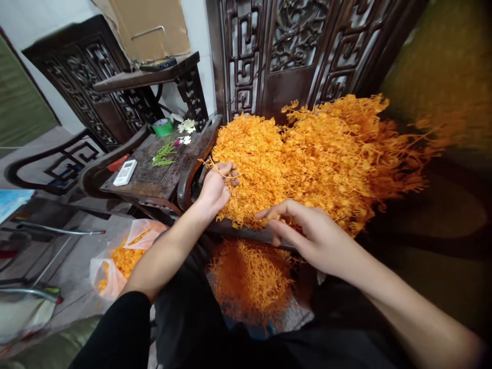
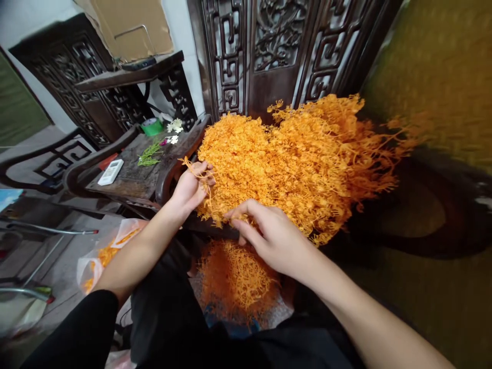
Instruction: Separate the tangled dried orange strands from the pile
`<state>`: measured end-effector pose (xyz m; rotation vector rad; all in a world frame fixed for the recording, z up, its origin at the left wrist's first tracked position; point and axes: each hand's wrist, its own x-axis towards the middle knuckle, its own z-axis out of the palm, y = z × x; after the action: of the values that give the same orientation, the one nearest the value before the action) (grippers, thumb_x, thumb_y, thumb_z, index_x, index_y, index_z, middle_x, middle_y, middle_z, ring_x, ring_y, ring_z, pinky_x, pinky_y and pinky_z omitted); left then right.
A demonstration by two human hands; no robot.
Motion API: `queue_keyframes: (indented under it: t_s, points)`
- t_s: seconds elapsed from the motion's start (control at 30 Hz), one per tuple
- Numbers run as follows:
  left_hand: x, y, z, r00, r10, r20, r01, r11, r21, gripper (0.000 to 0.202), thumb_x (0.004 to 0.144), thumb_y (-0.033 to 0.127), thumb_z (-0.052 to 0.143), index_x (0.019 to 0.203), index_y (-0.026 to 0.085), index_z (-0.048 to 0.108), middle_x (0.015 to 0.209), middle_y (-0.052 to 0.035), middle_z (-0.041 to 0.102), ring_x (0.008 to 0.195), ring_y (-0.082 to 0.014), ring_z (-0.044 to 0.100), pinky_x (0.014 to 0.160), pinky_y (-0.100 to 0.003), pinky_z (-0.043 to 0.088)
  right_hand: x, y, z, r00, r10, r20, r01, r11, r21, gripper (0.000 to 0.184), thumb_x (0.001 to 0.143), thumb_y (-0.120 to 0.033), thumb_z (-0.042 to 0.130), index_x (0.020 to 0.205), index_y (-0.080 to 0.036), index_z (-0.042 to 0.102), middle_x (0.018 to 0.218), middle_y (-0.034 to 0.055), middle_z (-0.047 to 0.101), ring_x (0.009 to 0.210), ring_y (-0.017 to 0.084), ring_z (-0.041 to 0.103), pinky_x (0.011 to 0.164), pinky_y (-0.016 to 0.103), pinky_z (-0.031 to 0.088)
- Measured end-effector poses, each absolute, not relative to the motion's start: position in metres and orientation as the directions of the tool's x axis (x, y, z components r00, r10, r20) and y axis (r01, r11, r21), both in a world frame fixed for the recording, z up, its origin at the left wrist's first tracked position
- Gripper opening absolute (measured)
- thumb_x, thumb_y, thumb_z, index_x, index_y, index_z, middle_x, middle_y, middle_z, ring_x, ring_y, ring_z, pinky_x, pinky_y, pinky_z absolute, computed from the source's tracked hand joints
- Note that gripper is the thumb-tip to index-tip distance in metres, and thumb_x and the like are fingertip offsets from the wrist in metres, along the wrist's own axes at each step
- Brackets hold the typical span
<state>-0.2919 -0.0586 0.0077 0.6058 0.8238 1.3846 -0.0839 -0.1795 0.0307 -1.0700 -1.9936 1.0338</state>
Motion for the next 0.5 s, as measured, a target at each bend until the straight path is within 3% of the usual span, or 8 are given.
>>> queue_keyframes:
  t_s: [0.1, 0.23, 0.37, 0.43, 0.5]
  points:
    - [-0.283, -0.069, 0.004, 0.029, 0.989, -0.148, -0.580, 0.137, 0.803, 0.023, 0.079, 0.015, 0.079, 0.077, 0.015, 0.057, 0.082, -0.0002, 0.064, 0.068, -0.0085, 0.058, 0.059, -0.021, 0.044, -0.086, -0.166, 0.025, -0.436, 0.864, 0.253, 0.377, 0.430, -0.820, 0.023, 0.105, -0.035, 0.052, 0.116, -0.022, 0.067, 0.087, 0.0041, 0.075, 0.071, 0.017, 0.069, 0.071, 0.030, 0.053]
    - [-0.267, -0.079, 0.006, 0.026, 0.982, -0.185, -0.593, 0.165, 0.788, 0.020, 0.081, 0.011, 0.075, 0.077, 0.015, 0.056, 0.081, 0.0002, 0.064, 0.069, -0.0096, 0.059, 0.062, -0.023, 0.044, -0.106, -0.146, 0.009, -0.406, 0.822, 0.399, 0.582, 0.569, -0.581, 0.027, 0.104, -0.036, 0.055, 0.114, -0.019, 0.074, 0.101, 0.0097, 0.075, 0.085, 0.022, 0.069, 0.079, 0.035, 0.051]
    - [-0.256, -0.084, 0.006, 0.033, 0.979, -0.203, -0.624, 0.179, 0.761, 0.023, 0.084, 0.007, 0.070, 0.074, 0.016, 0.051, 0.079, -0.0006, 0.065, 0.072, -0.0089, 0.061, 0.068, -0.020, 0.046, -0.122, -0.126, -0.007, -0.329, 0.859, 0.391, 0.792, 0.477, -0.381, 0.035, 0.103, -0.042, 0.054, 0.114, -0.015, 0.073, 0.102, 0.0126, 0.074, 0.083, 0.024, 0.067, 0.068, 0.035, 0.046]
    - [-0.255, -0.082, 0.004, 0.045, 0.981, -0.186, -0.647, 0.171, 0.743, 0.025, 0.085, 0.003, 0.065, 0.073, 0.016, 0.048, 0.078, -0.0005, 0.064, 0.071, -0.0076, 0.061, 0.071, -0.018, 0.047, -0.126, -0.121, -0.008, -0.333, 0.832, 0.443, 0.820, 0.488, -0.300, 0.035, 0.105, -0.038, 0.047, 0.111, -0.015, 0.074, 0.099, 0.0117, 0.073, 0.077, 0.021, 0.065, 0.062, 0.032, 0.040]
    - [-0.259, -0.077, 0.004, 0.040, 0.979, -0.199, -0.667, 0.174, 0.724, 0.028, 0.084, 0.001, 0.063, 0.073, 0.018, 0.044, 0.076, 0.0005, 0.062, 0.066, -0.0063, 0.058, 0.064, -0.016, 0.045, -0.130, -0.122, -0.004, -0.373, 0.774, 0.512, 0.810, 0.540, -0.227, 0.037, 0.106, -0.034, 0.042, 0.105, -0.016, 0.075, 0.093, 0.0105, 0.073, 0.073, 0.018, 0.063, 0.059, 0.032, 0.035]
